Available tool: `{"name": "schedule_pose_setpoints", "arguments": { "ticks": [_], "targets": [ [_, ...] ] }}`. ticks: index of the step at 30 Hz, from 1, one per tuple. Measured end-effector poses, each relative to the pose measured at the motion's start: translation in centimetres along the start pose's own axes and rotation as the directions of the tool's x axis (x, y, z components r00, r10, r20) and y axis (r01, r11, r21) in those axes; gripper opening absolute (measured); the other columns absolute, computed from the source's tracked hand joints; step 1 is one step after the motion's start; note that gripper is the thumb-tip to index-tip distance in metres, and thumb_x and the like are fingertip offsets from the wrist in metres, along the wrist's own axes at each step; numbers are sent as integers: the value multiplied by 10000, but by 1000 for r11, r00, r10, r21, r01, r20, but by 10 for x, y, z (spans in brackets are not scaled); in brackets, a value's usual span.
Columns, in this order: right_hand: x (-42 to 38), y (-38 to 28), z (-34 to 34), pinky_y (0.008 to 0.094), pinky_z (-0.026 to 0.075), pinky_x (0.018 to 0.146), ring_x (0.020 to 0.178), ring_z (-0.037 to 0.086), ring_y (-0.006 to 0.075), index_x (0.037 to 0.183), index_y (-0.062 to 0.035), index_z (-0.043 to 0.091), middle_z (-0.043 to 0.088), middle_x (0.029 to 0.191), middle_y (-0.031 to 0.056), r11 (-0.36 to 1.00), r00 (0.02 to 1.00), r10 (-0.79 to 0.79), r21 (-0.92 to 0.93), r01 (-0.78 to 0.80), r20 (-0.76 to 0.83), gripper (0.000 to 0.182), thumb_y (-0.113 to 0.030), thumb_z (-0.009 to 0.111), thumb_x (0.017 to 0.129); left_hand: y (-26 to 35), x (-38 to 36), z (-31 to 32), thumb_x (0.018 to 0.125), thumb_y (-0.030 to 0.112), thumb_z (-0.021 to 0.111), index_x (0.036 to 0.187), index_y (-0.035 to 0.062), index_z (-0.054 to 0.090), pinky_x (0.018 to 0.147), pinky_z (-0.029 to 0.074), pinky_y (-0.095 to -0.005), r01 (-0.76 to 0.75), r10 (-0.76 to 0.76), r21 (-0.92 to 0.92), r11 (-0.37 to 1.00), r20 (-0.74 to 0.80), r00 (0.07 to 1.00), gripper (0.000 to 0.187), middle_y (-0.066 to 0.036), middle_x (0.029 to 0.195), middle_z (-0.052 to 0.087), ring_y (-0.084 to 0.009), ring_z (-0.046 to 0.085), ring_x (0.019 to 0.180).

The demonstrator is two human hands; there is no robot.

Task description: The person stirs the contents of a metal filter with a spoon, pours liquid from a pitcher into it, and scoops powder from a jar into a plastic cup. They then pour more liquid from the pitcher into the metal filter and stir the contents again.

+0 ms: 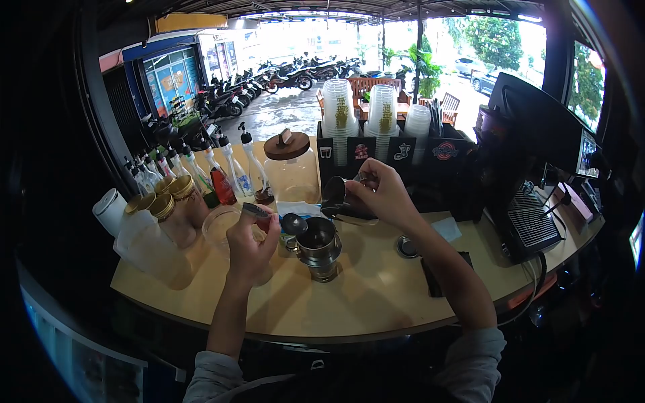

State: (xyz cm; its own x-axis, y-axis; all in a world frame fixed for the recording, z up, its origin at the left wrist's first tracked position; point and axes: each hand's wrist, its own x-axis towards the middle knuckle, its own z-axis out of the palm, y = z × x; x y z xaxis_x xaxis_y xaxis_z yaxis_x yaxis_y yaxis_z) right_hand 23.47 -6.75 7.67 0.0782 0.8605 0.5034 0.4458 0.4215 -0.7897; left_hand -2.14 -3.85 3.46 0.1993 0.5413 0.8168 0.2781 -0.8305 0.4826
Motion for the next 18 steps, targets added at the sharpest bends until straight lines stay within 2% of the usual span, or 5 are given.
{"name": "schedule_pose_setpoints", "arguments": {
  "ticks": [4, 6, 18],
  "targets": [
    [-3, -7, 0, 198, 257, 491, 590, 299, -5, 760, -71, 430, 366, 633, -82, 999, 1000, -10, -45, 10, 8, 276, -99, 693, 840, 2, 0, 1, 857, 79, 627, 890, 19, 562, 577, 500, -298, 2, -2, -4, 1000, 8, 1000, 95, -91, 679, 636, -175, 665, 608],
    [-4, -9, 1, 207, 320, 507, 597, 350, 12, 756, -31, 469, 426, 629, -48, 1000, 1000, -4, -24, 4, 9, 253, -111, 698, 826, 4, 0, 1, 858, 77, 625, 891, 14, 560, 580, 502, -299, 15, -15, -2, 1000, 19, 1000, 96, -96, 692, 644, -181, 668, 611],
    [-10, -19, 5, 219, 306, 502, 594, 336, 14, 746, -37, 457, 409, 622, -48, 997, 998, -34, -63, 37, 44, 271, -130, 700, 821, 3, -3, 1, 859, 79, 626, 891, 7, 554, 585, 505, -298, 9, -9, -1, 1000, 19, 1000, 107, -99, 708, 654, -187, 675, 619]
  ]
}}
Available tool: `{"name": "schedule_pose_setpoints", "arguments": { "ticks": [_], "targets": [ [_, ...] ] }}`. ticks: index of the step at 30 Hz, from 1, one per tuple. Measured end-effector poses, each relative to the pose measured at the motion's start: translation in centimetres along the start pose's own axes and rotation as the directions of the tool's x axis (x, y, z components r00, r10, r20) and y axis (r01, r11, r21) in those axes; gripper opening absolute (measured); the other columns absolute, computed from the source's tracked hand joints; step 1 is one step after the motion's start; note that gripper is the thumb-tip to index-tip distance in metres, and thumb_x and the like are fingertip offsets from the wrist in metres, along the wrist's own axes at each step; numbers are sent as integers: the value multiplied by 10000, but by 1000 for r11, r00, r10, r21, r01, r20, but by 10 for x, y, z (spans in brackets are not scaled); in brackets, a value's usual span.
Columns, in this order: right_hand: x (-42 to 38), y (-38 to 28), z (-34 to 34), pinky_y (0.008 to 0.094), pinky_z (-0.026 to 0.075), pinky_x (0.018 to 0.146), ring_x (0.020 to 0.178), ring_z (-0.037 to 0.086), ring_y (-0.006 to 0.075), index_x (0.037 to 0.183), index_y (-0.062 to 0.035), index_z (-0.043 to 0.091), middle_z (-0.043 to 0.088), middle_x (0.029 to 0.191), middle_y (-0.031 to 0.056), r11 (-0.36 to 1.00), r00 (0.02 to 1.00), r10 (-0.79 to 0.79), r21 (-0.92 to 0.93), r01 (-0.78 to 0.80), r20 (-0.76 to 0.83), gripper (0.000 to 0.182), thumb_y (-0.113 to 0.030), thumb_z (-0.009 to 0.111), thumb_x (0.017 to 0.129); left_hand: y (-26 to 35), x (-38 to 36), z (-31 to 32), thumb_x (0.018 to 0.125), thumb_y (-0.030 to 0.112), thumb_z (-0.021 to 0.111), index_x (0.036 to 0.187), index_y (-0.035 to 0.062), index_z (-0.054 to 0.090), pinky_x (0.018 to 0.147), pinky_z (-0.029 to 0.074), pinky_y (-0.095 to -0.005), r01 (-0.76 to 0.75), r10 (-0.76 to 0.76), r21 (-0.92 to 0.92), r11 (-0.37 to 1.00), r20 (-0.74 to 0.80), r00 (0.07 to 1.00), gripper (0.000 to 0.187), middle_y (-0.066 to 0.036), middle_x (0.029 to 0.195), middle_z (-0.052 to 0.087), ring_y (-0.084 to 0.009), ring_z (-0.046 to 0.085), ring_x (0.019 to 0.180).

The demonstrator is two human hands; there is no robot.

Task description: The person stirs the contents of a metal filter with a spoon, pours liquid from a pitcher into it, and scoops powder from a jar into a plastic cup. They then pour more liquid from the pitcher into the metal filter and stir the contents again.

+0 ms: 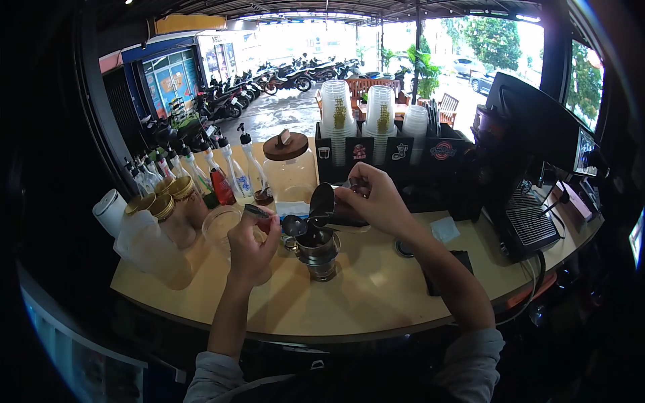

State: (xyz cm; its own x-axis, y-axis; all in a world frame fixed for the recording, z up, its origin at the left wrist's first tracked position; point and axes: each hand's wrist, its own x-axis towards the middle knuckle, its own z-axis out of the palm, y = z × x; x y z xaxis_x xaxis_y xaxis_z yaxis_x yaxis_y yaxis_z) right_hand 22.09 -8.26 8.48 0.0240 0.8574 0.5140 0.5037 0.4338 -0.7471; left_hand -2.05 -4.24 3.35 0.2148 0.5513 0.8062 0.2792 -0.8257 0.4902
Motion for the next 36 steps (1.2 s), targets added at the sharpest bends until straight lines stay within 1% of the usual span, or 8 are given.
{"name": "schedule_pose_setpoints", "arguments": {
  "ticks": [10, 16, 18, 20, 23, 27, 31, 36],
  "targets": [
    [-12, 21, -8, 204, 290, 485, 583, 339, 2, 747, -50, 456, 418, 630, -62, 987, 998, 46, 154, -40, -33, 264, -119, 694, 836, -1, -2, 0, 854, 73, 630, 891, 3, 556, 576, 499, -304, -21, 21, 11, 1000, -1, 1000, 108, -100, 705, 644, -187, 663, 599],
    [-31, 59, -12, 188, 346, 505, 586, 440, 0, 746, -68, 479, 514, 652, -44, 926, 967, 179, 364, -105, -178, 216, -91, 657, 865, -1, -3, 0, 860, 58, 629, 905, -1, 573, 570, 495, -302, -94, 94, 4, 996, -40, 995, 93, -102, 728, 642, -184, 648, 605],
    [-41, 97, -12, 191, 371, 513, 585, 490, 20, 760, -84, 495, 556, 670, -22, 816, 920, 349, 540, -205, -180, 182, -82, 639, 872, -2, -5, 0, 858, 55, 636, 898, -4, 589, 574, 497, -302, -141, 142, 21, 990, -51, 989, 85, -109, 759, 642, -191, 643, 612],
    [-53, 122, -5, 202, 368, 516, 563, 481, 37, 763, -98, 491, 540, 657, -26, 797, 911, 369, 568, -207, -186, 175, -65, 621, 874, -3, -5, 0, 855, 53, 640, 897, -3, 596, 574, 498, -304, -147, 148, 20, 989, -41, 988, 82, -109, 770, 641, -196, 644, 622],
    [-70, 159, 12, 224, 341, 537, 553, 428, 63, 735, -99, 460, 468, 614, -29, 620, 868, 471, 759, -199, -156, 199, -33, 598, 862, -2, -5, -1, 853, 53, 645, 902, 1, 609, 571, 499, -311, -181, 182, 44, 983, -21, 983, 81, -106, 781, 639, -203, 646, 645],
    [-83, 189, 25, 254, 374, 617, 603, 467, 110, 738, -89, 448, 482, 638, 7, 605, 852, 497, 770, -204, -166, 183, -24, 563, 866, -1, -4, 2, 836, 50, 674, 895, -16, 667, 598, 494, -279, -171, 171, 40, 985, -12, 985, 89, -112, 784, 659, -173, 635, 650],
    [-86, 202, 40, 253, 342, 559, 554, 430, 95, 734, -92, 447, 483, 635, 2, 586, 846, 497, 795, -160, -196, 200, -28, 591, 856, -2, -6, 5, 843, 50, 669, 907, -6, 674, 604, 498, -279, -147, 147, 17, 989, 8, 989, 85, -110, 813, 659, -177, 639, 664],
    [-97, 206, 42, 244, 395, 614, 687, 527, 122, 790, -86, 451, 519, 691, 4, 564, 827, 546, 789, -245, -133, 159, -54, 584, 871, -5, -5, 8, 854, 61, 657, 939, 33, 641, 553, 477, -317, -232, 232, -3, 973, 17, 973, 91, -65, 809, 633, -203, 616, 658]
  ]
}}
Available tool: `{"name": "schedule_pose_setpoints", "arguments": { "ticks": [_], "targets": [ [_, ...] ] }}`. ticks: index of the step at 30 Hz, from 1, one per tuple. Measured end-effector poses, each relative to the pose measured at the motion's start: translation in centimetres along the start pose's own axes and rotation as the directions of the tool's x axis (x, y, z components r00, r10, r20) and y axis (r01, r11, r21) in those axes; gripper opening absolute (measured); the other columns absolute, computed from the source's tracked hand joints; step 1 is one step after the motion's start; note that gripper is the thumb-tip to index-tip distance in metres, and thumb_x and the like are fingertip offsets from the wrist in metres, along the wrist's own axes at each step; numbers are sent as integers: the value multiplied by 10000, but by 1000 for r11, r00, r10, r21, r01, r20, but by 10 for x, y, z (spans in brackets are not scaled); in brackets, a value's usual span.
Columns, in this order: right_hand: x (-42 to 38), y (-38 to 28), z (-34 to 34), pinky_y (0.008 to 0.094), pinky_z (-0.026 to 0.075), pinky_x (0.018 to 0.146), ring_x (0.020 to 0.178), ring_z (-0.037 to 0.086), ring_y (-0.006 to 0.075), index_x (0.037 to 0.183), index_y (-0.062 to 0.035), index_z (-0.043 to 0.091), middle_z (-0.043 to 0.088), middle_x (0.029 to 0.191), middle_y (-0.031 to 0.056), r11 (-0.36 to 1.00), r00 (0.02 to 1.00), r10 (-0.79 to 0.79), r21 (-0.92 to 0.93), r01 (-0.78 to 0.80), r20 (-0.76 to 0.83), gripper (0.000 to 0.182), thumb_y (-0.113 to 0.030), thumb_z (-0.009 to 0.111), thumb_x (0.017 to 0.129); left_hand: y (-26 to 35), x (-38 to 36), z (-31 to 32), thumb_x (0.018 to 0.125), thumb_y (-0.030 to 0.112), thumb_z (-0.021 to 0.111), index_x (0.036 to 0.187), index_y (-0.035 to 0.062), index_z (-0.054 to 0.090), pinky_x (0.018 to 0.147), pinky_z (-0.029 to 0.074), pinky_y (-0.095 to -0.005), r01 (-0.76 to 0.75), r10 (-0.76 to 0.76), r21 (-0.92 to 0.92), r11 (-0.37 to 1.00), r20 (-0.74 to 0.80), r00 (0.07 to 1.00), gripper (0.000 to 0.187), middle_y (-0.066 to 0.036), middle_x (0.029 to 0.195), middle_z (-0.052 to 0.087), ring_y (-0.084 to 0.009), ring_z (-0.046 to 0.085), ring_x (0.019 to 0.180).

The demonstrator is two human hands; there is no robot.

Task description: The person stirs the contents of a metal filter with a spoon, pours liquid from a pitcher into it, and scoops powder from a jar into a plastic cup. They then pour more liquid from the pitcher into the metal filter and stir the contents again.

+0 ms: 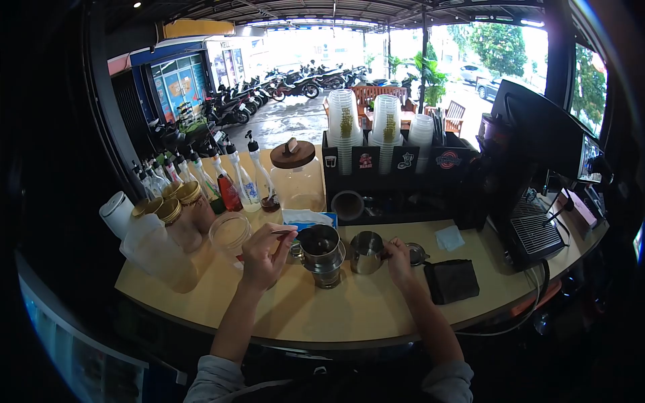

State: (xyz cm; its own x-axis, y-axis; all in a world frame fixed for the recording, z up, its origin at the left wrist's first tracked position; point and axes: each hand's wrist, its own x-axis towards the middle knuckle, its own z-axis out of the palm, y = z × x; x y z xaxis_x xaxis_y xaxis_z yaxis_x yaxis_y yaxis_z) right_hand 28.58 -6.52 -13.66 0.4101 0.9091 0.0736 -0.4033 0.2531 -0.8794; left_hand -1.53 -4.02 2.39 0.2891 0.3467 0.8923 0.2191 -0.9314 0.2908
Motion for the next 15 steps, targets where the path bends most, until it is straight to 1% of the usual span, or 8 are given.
{"name": "schedule_pose_setpoints", "arguments": {
  "ticks": [1, 3, 4, 6, 8, 10, 14, 15],
  "targets": [
    [4, 3, -8, 244, 395, 614, 687, 527, 122, 790, -86, 451, 519, 691, 4, 1000, 1000, 1, 0, -1, 0, 159, -54, 584, 871, -1, 0, 1, 854, 61, 657, 939, 33, 641, 553, 477, -317, 1, -1, 1, 1000, 0, 1000, 91, -65, 809, 633, -203, 616, 658],
    [15, 11, -27, 252, 437, 644, 754, 542, 125, 885, -55, 501, 551, 843, 35, 931, 996, -75, -355, 89, 54, 116, -77, 612, 862, -3, -1, 4, 830, 68, 674, 939, 48, 642, 593, 462, -334, 7, -7, 6, 1000, 25, 1000, 114, -50, 790, 618, -211, 595, 666],
    [13, 5, -25, 252, 437, 644, 754, 542, 125, 885, -55, 501, 551, 843, 35, 930, 996, -75, -356, 88, 52, 116, -77, 612, 862, -1, 0, 4, 830, 68, 674, 939, 48, 642, 593, 462, -334, 8, -8, 4, 1000, 26, 1000, 114, -50, 790, 618, -211, 595, 666],
    [2, -28, -2, 256, 461, 662, 771, 534, 116, 1060, -38, 546, 542, 1095, 70, 582, 910, -359, -712, 393, 208, 243, -90, 643, 843, 4, 6, 3, 821, 64, 681, 951, 71, 672, 605, 444, -329, -123, 114, 140, 982, 71, 991, 130, -55, 788, 607, -200, 583, 687],
    [-26, -82, 55, 253, 477, 679, 760, 535, 115, 1206, -50, 531, 458, 1301, 97, 518, 784, -429, -589, 620, 449, 427, -53, 676, 804, 6, 8, 7, 805, 92, 689, 949, 85, 660, 650, 437, -331, -158, 143, 169, 973, 100, 985, 148, -35, 803, 595, -195, 580, 716],
    [-59, -121, 107, 238, 480, 667, 799, 564, 109, 1206, -51, 550, 473, 1334, 104, 601, 757, -318, -497, 626, 571, 452, -52, 708, 783, 8, 8, 13, 788, 119, 698, 948, 100, 649, 696, 430, -334, -191, 167, 196, 962, 133, 977, 168, -15, 818, 583, -190, 578, 746],
    [-81, -144, 157, 269, 510, 677, 850, 622, 146, 1125, -37, 599, 566, 1225, 108, 477, 624, -293, -455, 752, 724, 351, -43, 706, 791, 7, 2, 25, 740, 133, 723, 979, 96, 637, 743, 427, -363, -292, 237, 284, 913, 213, 948, 257, -10, 895, 570, -191, 574, 806],
    [-75, -138, 159, 284, 520, 678, 858, 642, 174, 1084, -31, 617, 607, 1139, 105, 378, 503, -370, -369, 849, 781, 286, -41, 689, 807, 3, 0, 25, 733, 169, 744, 1006, 87, 624, 753, 427, -360, -278, 224, 279, 919, 209, 952, 309, -26, 917, 571, -205, 576, 830]
  ]
}}
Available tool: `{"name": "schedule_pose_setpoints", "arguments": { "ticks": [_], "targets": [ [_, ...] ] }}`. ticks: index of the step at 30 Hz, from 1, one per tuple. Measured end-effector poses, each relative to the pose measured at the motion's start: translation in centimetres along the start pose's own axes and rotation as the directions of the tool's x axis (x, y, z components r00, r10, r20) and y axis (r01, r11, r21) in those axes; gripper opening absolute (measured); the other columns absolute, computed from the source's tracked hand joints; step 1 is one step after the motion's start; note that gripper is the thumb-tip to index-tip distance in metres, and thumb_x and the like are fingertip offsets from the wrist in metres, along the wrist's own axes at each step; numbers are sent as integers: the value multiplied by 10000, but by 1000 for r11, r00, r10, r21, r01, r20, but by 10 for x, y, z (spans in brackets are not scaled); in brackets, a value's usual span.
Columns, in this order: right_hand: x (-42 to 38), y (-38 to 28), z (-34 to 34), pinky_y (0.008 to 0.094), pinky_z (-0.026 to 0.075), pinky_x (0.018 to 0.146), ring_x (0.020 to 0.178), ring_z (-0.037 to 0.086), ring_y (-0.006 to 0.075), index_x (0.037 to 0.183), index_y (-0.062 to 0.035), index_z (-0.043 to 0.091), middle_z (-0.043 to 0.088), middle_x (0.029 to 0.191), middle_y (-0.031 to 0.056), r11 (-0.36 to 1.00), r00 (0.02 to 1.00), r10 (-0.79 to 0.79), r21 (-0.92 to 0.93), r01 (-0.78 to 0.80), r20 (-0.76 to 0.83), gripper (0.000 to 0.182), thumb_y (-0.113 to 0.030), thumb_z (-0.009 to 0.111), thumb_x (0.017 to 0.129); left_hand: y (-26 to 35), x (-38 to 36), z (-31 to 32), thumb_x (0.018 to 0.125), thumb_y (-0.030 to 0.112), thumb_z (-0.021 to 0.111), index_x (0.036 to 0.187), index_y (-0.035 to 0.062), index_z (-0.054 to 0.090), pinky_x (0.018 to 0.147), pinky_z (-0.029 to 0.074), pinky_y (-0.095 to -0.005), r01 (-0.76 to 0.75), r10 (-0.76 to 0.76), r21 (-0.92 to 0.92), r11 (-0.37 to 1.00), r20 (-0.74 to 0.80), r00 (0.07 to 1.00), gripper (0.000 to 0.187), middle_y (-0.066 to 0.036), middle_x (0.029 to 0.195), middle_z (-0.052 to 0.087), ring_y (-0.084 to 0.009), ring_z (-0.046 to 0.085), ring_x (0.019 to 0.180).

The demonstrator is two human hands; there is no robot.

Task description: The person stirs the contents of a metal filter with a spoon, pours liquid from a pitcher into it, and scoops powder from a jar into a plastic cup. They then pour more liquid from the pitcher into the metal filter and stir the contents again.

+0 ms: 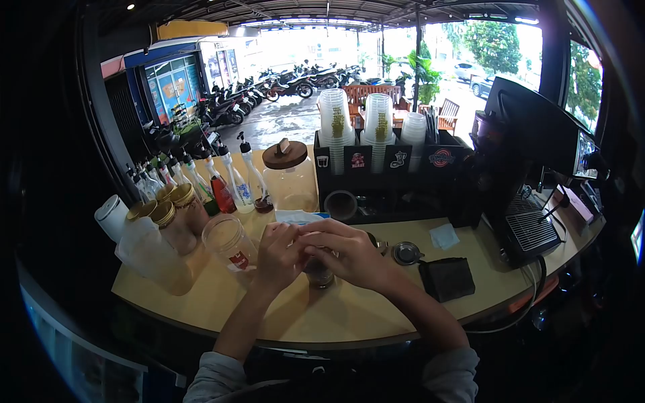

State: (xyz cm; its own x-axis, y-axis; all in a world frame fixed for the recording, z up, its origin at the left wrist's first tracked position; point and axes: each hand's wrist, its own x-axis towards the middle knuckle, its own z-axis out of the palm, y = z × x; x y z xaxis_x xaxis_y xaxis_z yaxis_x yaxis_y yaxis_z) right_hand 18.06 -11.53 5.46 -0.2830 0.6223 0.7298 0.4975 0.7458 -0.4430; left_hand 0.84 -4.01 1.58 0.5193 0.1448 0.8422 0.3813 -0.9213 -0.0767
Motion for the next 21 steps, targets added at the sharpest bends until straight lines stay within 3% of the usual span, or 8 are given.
{"name": "schedule_pose_setpoints", "arguments": {
  "ticks": [1, 2, 4, 5, 8, 11, 16, 21],
  "targets": [
    [1, 5, 3, 300, 531, 679, 866, 662, 202, 1042, -24, 634, 648, 1053, 101, 986, 988, -155, -59, 154, -8, 222, -40, 671, 824, -1, -2, 1, 725, 206, 764, 1032, 78, 612, 763, 427, -357, 15, -15, -7, 1000, -1, 1000, 365, -42, 938, 572, -218, 578, 854],
    [0, 8, 3, 300, 531, 679, 866, 662, 202, 1042, -24, 634, 648, 1053, 101, 986, 988, -156, -58, 155, -8, 222, -40, 671, 824, 0, -3, 0, 725, 206, 764, 1032, 78, 612, 763, 427, -357, 15, -15, -6, 1000, -1, 1000, 365, -42, 938, 572, -218, 578, 854],
    [-6, 11, 2, 331, 545, 687, 819, 676, 251, 1014, -26, 639, 667, 952, 101, 996, 998, -54, -74, 52, -31, 172, -19, 641, 842, 3, -3, 0, 639, 308, 851, 1157, 52, 546, 849, 452, -382, 348, -359, -302, 888, 20, 933, 654, -87, 1050, 589, -247, 585, 996],
    [-9, 11, 2, 331, 545, 687, 819, 676, 251, 1014, -26, 639, 667, 952, 101, 996, 998, -56, -73, 54, -29, 172, -19, 641, 842, 0, -10, 6, 639, 308, 851, 1157, 52, 546, 849, 452, -382, 349, -361, -301, 887, 18, 933, 654, -87, 1050, 589, -247, 585, 996],
    [-20, 13, 0, 325, 548, 671, 796, 681, 252, 1000, -22, 633, 668, 934, 112, 997, 999, 46, -59, -45, 24, 148, -29, 635, 852, -9, -31, 29, 515, 377, 924, 1315, 15, 402, 977, 457, -405, 586, -517, -544, 601, 294, 804, 1021, -182, 1210, 577, -292, 570, 1143],
    [-22, 18, -2, 324, 549, 673, 799, 681, 247, 990, -19, 632, 664, 932, 120, 993, 994, 108, -45, -108, -6, 128, -35, 627, 862, -11, -40, 35, 537, 377, 916, 1325, 20, 403, 954, 476, -399, 671, -587, -545, 503, 355, 728, 1005, -180, 1168, 605, -298, 602, 1097],
    [-19, 19, 5, 321, 546, 674, 800, 676, 237, 1000, -26, 626, 661, 917, 113, 997, 999, -35, -70, 34, -10, 139, -38, 630, 861, -11, -46, 38, 537, 377, 915, 1333, 27, 405, 934, 494, -387, 665, -599, -530, 527, 323, 732, 1008, -182, 1115, 633, -283, 625, 1060],
    [-23, 23, 5, 334, 542, 705, 828, 671, 253, 997, -32, 623, 665, 930, 101, 998, 999, 31, -59, -31, 7, 147, -43, 641, 852, -12, -48, 38, 539, 358, 917, 1300, 21, 448, 918, 507, -373, 667, -596, -534, 519, 333, 731, 955, -173, 1109, 640, -270, 638, 1037]
  ]
}}
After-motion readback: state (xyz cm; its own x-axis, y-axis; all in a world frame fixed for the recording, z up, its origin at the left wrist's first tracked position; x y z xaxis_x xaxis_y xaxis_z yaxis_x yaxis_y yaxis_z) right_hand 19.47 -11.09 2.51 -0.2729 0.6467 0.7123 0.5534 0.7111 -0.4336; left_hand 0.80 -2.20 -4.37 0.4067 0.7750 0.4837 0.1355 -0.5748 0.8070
